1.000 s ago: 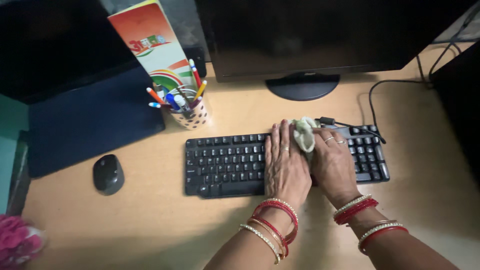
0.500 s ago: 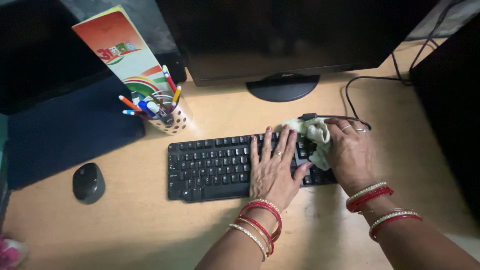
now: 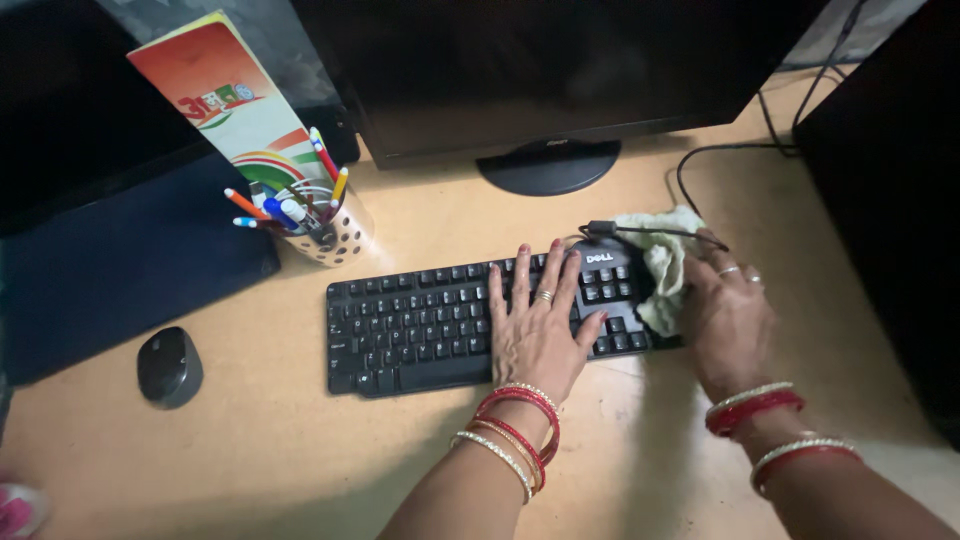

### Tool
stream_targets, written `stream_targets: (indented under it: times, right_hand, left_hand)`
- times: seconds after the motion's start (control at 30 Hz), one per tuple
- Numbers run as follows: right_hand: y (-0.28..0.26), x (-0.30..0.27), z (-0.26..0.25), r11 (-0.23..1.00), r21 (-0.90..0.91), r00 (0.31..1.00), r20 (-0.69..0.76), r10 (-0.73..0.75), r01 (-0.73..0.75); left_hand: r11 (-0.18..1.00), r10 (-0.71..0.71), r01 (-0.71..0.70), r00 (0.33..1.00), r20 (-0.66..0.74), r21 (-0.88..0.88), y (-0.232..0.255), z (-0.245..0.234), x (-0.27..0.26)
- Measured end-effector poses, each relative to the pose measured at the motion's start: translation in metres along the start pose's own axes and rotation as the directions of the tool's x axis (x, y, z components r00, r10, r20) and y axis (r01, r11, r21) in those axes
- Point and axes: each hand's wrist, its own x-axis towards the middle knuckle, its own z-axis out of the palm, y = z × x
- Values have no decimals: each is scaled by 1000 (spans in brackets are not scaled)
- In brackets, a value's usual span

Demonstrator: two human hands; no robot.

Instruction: The person wipes a black computer keyboard with a cloth, then moves a pink flower arrangement and a striped cloth to a nearby shelf, and finally adjusts the monitor and its cables.

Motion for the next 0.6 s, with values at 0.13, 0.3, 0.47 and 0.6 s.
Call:
stream_targets:
  times: [0.13,0.3,0.47,0.6]
  right_hand:
    - [-3,-14,10,996,36,991,-110,-75,79]
    - [-19,-29,10,1000,-11,991,-129,21,-23]
    - [-62,-41,3,1000,4,991,-135,-7,7]
    - [-97,-43,4,999,38,996,-93,-5,9]
  left_hand:
    - [1000,-9,9,1000,-6,16,1,1,0]
    - [1000,15,-15,1000,-15,24,-1,5,-2]
    - [991,130,-130,989,-66,12,-15,4,-12]
    - [987,152,-153,988,-14,-44,-29,-1,-28]
